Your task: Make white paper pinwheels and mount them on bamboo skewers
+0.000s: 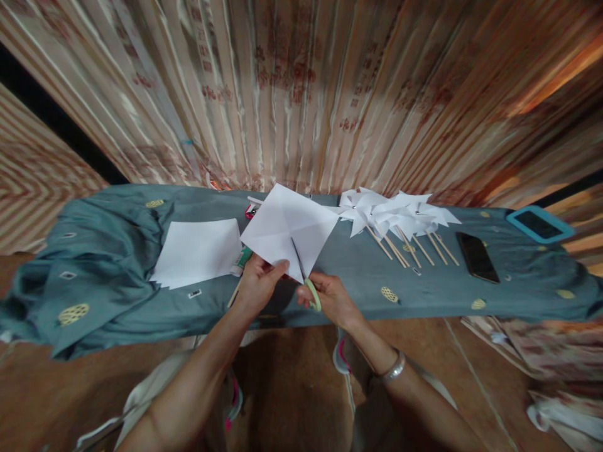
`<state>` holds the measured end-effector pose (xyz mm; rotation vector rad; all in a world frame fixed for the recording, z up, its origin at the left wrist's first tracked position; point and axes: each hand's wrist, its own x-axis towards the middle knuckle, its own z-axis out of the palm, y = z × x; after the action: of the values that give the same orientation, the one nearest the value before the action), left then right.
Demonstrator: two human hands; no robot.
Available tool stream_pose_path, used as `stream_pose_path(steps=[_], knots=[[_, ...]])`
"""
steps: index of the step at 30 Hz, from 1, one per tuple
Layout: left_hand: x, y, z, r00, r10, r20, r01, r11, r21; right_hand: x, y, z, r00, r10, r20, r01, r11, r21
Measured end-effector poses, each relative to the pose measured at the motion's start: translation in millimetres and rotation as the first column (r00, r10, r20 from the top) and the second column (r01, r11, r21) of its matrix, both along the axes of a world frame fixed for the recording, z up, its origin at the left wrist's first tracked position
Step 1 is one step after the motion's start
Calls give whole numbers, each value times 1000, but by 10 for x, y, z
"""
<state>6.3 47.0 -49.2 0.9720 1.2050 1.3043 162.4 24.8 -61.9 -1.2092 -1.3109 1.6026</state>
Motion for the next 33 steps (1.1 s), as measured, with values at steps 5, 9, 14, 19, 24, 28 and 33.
stream_pose_path(steps=[5, 9, 14, 19, 24, 28, 33], knots=[[-1, -6, 8, 1000, -13, -25, 13, 1000, -13, 1, -1, -8, 1000, 7, -15, -7, 1000, -1], [5, -7, 1, 999, -12, -30, 12, 1000, -5, 9, 2, -5, 1000, 27, -11, -27, 1000, -2], [16, 1, -22, 1000, 0, -4, 0, 1000, 18, 4, 9, -11, 999, 23, -23, -23, 1000, 5], [14, -3, -14, 1000, 4, -11, -4, 1000, 17, 4, 5, -34, 1000, 21, -14, -21, 1000, 1], [-23, 34, 8, 999, 23, -30, -23, 1000, -6, 17, -20, -8, 993, 110, -41, -111, 993, -35], [-119, 101, 5, 990, 140, 9, -139, 990, -21, 133, -38, 53, 979, 198, -44, -201, 975, -96], [-261, 131, -11, 974, 217, 60, -214, 976, -49, 436, -11, 105, 969, 248, -18, -248, 965, -80]])
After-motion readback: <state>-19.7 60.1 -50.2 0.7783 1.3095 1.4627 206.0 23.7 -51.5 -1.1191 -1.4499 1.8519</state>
